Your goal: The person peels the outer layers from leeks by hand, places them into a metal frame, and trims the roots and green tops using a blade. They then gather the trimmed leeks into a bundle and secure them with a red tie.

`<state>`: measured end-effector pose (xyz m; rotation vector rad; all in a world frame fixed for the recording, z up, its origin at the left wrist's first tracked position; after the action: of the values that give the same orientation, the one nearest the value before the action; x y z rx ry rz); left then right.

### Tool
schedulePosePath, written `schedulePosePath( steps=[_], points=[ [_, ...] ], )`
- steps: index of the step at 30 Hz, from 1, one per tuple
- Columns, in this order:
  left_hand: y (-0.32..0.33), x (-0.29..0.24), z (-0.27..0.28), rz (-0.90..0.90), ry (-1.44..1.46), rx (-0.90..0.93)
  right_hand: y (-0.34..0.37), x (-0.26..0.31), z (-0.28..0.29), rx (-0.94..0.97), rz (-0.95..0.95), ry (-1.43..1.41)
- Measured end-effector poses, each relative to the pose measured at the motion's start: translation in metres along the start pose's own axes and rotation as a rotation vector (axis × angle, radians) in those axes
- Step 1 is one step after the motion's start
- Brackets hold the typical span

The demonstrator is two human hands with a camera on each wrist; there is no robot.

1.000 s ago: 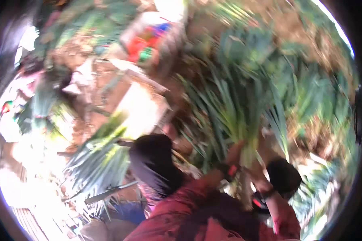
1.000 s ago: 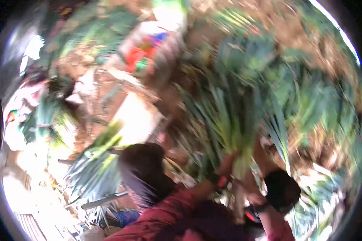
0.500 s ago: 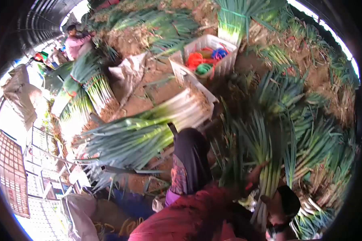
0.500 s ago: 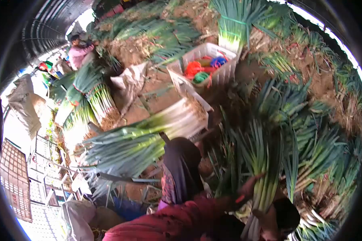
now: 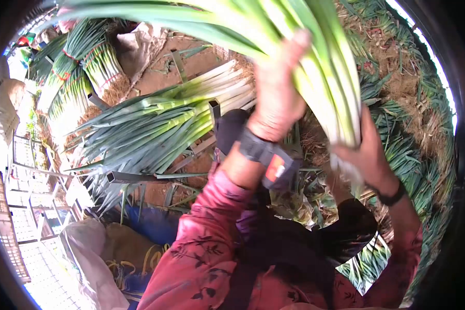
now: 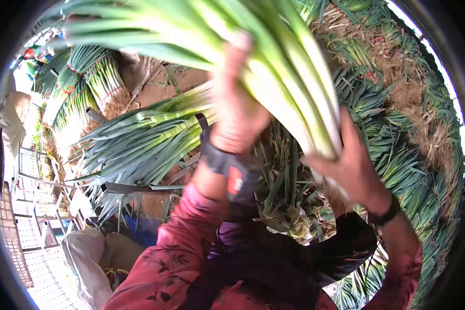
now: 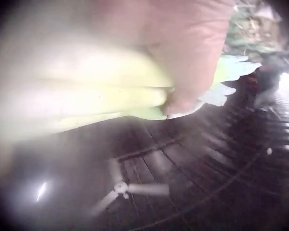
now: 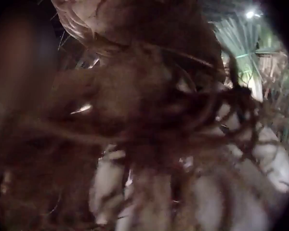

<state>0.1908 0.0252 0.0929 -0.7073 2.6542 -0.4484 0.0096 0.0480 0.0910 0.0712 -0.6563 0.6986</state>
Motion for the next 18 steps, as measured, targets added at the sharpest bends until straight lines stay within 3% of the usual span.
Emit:
schedulePosePath(
  steps=[1, 3, 4, 5, 6, 7, 8, 9, 10, 12, 14, 16, 18],
  points=[
    [-0.011, -0.033, 0.006, -0.128, -0.062, -0.020, -0.028, 0.012, -0.006, 0.035, -0.029, -0.089],
    [-0.030, -0.099, 0.018, -0.382, -0.203, -0.089, -0.088, 0.043, -0.024, 0.136, 0.241, -0.121],
    [-0.033, -0.127, 0.025, -0.465, -0.222, -0.116, -0.118, 0.059, -0.035, 0.115, 0.435, -0.008],
    [-0.033, -0.153, 0.037, -0.517, -0.292, -0.140, -0.146, 0.069, -0.049, 0.173, 0.472, -0.057],
    [-0.034, -0.178, 0.049, -0.600, -0.323, -0.119, -0.177, 0.076, -0.070, 0.279, 0.490, 0.087],
    [-0.027, -0.195, 0.055, -0.671, -0.408, -0.150, -0.193, 0.098, -0.084, 0.282, 0.753, -0.008],
    [-0.020, -0.209, 0.065, -0.713, -0.480, -0.224, -0.220, 0.098, -0.112, 0.408, 0.628, 0.134],
    [-0.011, -0.219, 0.074, -0.783, -0.581, -0.263, -0.237, 0.105, -0.137, 0.451, 0.679, 0.056],
    [-0.003, -0.226, 0.089, -0.789, -0.617, -0.322, -0.252, 0.112, -0.161, 0.499, 0.728, -0.023],
    [0.016, -0.236, 0.116, -0.823, -0.761, -0.435, -0.259, 0.123, -0.203, 0.730, 0.685, 0.188],
    [0.031, -0.238, 0.151, -0.823, -0.857, -0.560, -0.272, 0.112, -0.254, 0.829, 0.710, 0.155],
    [0.045, -0.224, 0.191, -0.741, -0.917, -0.699, -0.277, 0.087, -0.299, 0.917, 0.743, 0.268],
    [0.064, -0.192, 0.245, -0.509, -0.774, -0.860, -0.284, 0.038, -0.312, 0.929, 0.596, 0.365]
  ],
)
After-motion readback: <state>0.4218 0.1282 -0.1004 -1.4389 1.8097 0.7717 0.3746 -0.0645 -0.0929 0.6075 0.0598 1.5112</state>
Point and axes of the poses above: each hand's wrist, its own y-axis away from the middle knuckle, its own z-axis out of the back of the hand, x = y × z, the point moved 9 cm from there along -y, towards the middle knuckle, and after that the axes turned 9 degrees about y, right-handed, at the moved point
